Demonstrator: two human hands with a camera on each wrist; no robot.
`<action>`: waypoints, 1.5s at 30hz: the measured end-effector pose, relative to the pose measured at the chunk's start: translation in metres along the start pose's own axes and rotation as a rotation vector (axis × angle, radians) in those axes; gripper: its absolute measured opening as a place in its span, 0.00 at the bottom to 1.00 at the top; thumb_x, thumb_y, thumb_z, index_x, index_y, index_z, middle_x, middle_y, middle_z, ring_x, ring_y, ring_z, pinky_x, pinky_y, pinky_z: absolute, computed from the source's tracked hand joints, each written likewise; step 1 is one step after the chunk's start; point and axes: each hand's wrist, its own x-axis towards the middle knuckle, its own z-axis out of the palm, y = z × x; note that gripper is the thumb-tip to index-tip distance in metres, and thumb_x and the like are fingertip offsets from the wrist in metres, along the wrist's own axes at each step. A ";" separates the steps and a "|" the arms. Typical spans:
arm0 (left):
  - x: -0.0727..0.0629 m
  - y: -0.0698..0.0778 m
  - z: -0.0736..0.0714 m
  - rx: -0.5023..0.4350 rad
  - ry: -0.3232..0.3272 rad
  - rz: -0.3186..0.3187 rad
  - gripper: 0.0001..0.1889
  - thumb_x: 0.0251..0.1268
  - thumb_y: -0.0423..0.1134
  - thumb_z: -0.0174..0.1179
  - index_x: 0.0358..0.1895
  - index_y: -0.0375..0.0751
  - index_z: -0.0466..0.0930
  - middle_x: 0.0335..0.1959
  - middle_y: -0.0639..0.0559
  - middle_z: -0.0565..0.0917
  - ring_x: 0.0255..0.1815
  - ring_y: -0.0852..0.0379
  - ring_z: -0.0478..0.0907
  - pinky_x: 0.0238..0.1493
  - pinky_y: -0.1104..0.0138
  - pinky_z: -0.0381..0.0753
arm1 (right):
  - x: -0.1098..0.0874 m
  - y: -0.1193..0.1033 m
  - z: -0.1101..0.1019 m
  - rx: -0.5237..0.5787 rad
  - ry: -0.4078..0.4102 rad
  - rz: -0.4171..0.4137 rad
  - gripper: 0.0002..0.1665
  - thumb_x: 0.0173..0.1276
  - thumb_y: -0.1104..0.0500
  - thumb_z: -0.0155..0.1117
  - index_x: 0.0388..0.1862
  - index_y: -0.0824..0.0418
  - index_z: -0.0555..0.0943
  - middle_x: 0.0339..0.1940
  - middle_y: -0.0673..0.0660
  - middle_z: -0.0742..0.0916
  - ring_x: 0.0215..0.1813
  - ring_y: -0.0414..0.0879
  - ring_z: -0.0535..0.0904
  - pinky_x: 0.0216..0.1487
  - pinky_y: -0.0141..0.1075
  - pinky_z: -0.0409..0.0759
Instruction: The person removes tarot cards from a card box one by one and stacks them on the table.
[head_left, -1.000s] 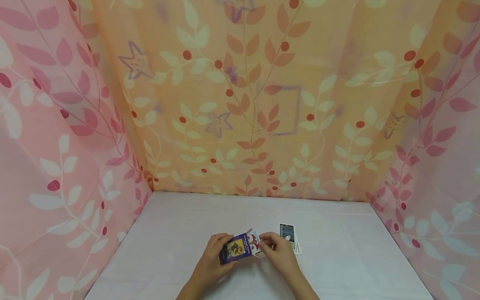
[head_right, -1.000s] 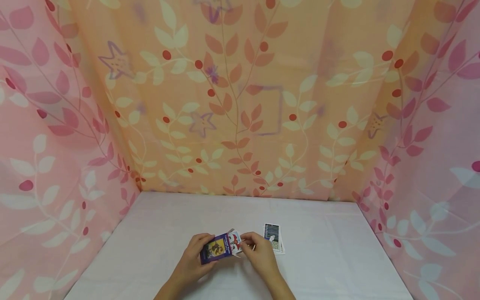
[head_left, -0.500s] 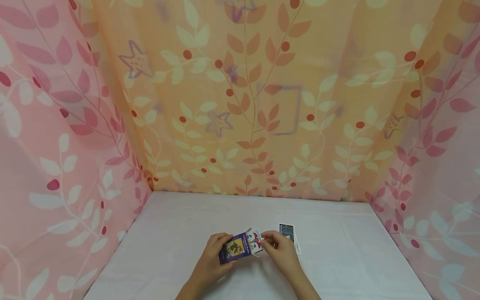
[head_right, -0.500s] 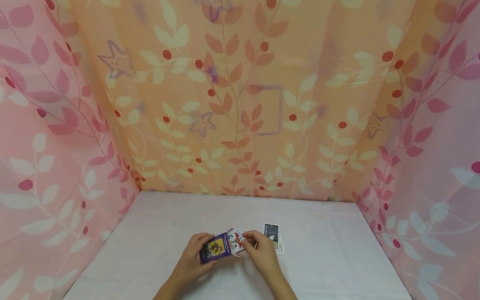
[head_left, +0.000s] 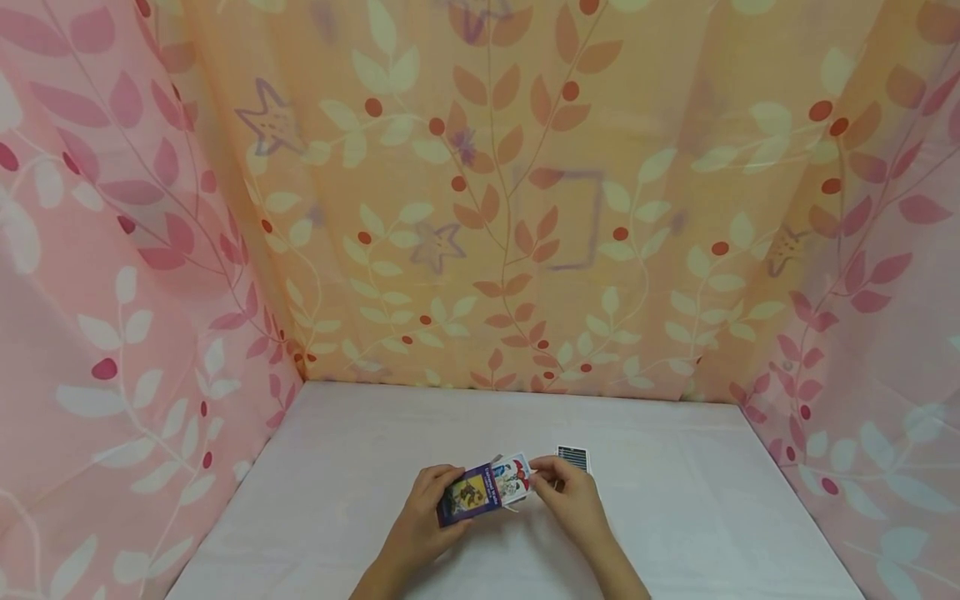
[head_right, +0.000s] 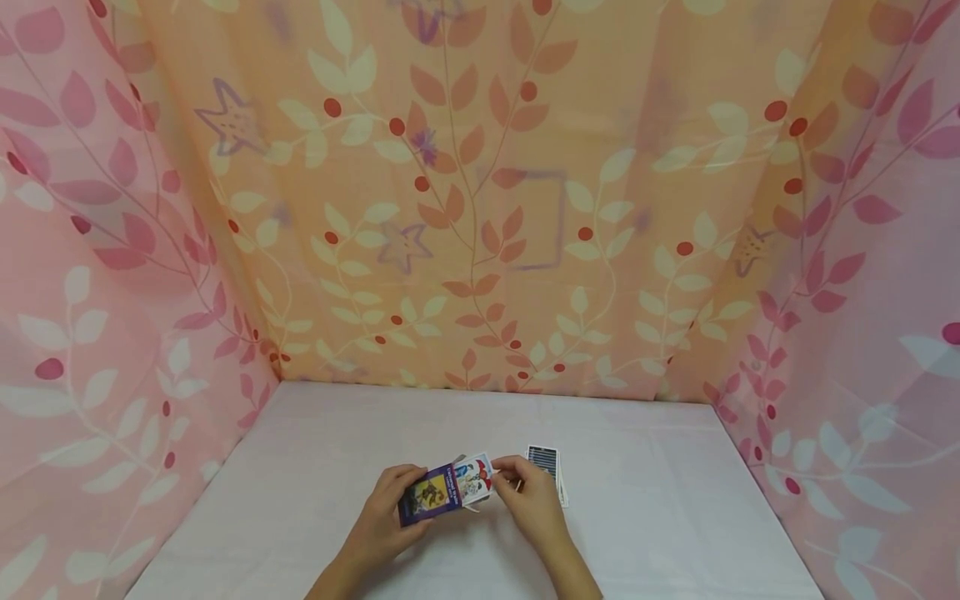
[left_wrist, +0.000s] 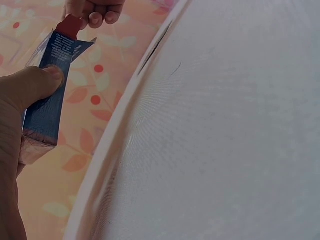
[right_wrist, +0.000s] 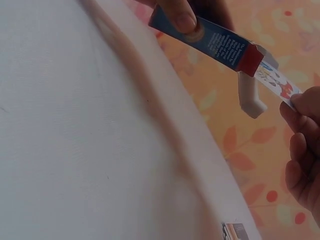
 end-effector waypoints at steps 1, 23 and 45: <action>0.000 0.000 0.000 0.005 0.003 0.002 0.42 0.47 0.45 0.82 0.70 0.50 0.73 0.64 0.60 0.72 0.65 0.62 0.70 0.67 0.74 0.72 | 0.000 0.000 0.000 0.002 0.004 -0.013 0.10 0.63 0.63 0.75 0.40 0.50 0.88 0.26 0.43 0.85 0.29 0.38 0.76 0.29 0.29 0.75; 0.001 0.002 0.001 -0.001 0.012 -0.015 0.41 0.47 0.45 0.83 0.69 0.48 0.75 0.64 0.61 0.73 0.65 0.63 0.70 0.66 0.73 0.73 | 0.004 -0.001 -0.018 0.062 0.031 -0.005 0.08 0.64 0.64 0.75 0.40 0.54 0.89 0.28 0.48 0.85 0.31 0.40 0.76 0.30 0.28 0.75; 0.001 0.001 0.002 -0.013 0.020 -0.031 0.44 0.44 0.43 0.84 0.70 0.52 0.74 0.64 0.63 0.72 0.63 0.63 0.70 0.63 0.65 0.79 | 0.008 0.001 -0.029 0.025 0.079 0.010 0.08 0.66 0.64 0.73 0.42 0.54 0.89 0.29 0.48 0.86 0.32 0.40 0.77 0.31 0.29 0.76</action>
